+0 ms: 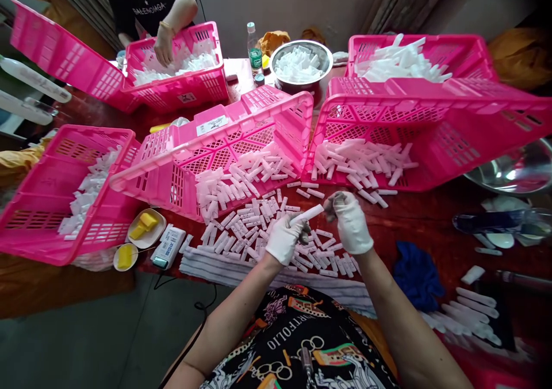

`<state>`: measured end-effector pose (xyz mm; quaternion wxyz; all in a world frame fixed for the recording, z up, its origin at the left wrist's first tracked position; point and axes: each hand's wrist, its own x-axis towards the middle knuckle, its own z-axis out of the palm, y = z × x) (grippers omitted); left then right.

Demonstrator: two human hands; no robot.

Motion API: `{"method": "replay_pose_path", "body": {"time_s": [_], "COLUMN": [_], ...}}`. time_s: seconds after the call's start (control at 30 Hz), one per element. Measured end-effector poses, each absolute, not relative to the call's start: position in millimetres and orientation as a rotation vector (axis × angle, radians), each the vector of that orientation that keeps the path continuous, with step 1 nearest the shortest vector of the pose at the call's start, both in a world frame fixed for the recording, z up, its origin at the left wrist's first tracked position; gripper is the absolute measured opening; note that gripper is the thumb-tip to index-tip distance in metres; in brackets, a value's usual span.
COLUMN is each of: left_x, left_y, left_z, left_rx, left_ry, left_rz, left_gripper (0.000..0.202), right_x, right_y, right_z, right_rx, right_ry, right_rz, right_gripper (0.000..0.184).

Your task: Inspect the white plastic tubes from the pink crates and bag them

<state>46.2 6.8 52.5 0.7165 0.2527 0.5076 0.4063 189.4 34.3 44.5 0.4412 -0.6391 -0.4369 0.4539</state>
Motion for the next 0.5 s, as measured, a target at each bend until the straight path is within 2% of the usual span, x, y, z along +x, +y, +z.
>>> {"method": "replay_pose_path", "body": {"time_s": [0.2, 0.37, 0.5], "left_x": [49.5, 31.7, 19.6], "left_y": [7.2, 9.7, 11.2], "left_z": [48.8, 48.9, 54.1], "left_rx": [0.512, 0.112, -0.027], "left_ry": [1.092, 0.661, 0.543], "left_rz": [0.906, 0.587, 0.439], "left_gripper": [0.041, 0.035, 0.035], "right_x": [190.4, 195.7, 191.0], "right_y": [26.5, 29.5, 23.1], "right_z": [54.7, 54.7, 57.4], "right_rx": [-1.562, -1.404, -1.381], "right_ry": [-1.300, -1.357, -1.376], "right_rz": [1.102, 1.185, 1.276], "right_gripper": [0.036, 0.030, 0.030]}}
